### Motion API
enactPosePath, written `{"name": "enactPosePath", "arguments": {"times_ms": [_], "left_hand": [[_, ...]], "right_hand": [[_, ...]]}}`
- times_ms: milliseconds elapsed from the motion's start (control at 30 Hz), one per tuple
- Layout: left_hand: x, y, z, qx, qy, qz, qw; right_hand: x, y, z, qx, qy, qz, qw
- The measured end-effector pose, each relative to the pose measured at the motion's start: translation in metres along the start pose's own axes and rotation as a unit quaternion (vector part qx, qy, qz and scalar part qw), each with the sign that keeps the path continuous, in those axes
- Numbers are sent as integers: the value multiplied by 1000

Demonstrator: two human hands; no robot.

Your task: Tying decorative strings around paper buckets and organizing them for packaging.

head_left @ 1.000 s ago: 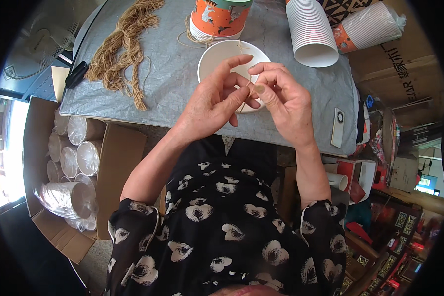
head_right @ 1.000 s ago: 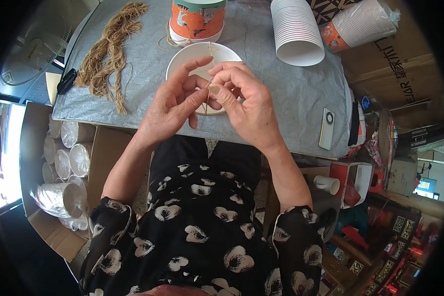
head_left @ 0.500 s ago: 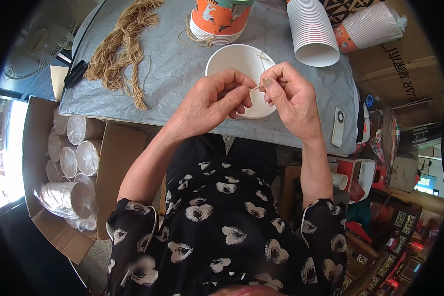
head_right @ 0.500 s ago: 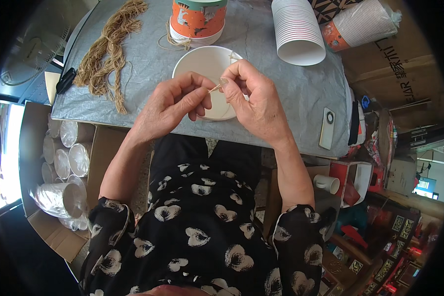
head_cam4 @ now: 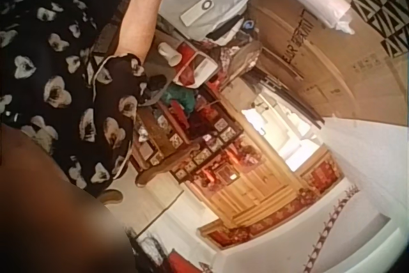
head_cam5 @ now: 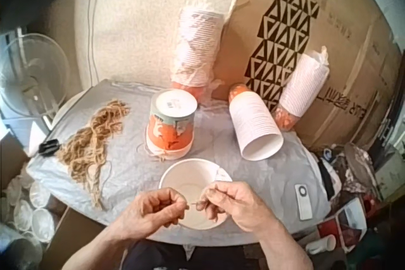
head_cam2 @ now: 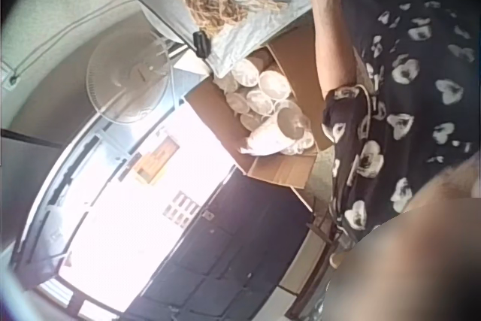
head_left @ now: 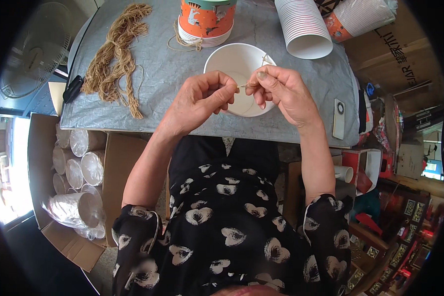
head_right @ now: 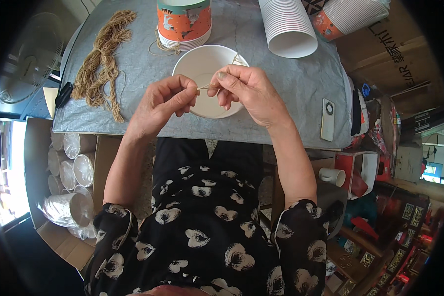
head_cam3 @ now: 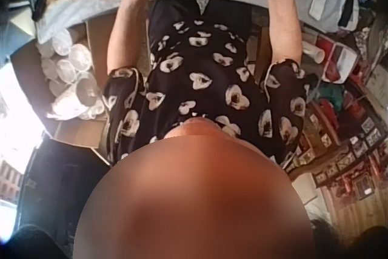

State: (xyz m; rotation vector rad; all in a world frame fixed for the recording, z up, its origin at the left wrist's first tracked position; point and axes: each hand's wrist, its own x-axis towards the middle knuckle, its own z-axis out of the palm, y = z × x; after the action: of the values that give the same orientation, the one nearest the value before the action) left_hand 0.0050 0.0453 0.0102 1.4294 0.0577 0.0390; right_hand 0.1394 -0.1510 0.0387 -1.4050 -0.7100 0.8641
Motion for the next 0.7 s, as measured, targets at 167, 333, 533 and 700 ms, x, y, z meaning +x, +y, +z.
{"name": "enactPosePath", "arguments": {"times_ms": [167,333,533,700], "left_hand": [[2,1,1,1,4,-17,1000],[4,-2,3,12,3,-10,1000],[1,-5,5,31,22,18,999],[2,-14,13,41,58,45,996]], "right_hand": [[-2,2,0,-17,3,-5,1000],[-1,3,-1,-37,22,-13,999],[-2,9,-1,-72,50,-58,994],[3,16,3,-19,68,-53,996]]}}
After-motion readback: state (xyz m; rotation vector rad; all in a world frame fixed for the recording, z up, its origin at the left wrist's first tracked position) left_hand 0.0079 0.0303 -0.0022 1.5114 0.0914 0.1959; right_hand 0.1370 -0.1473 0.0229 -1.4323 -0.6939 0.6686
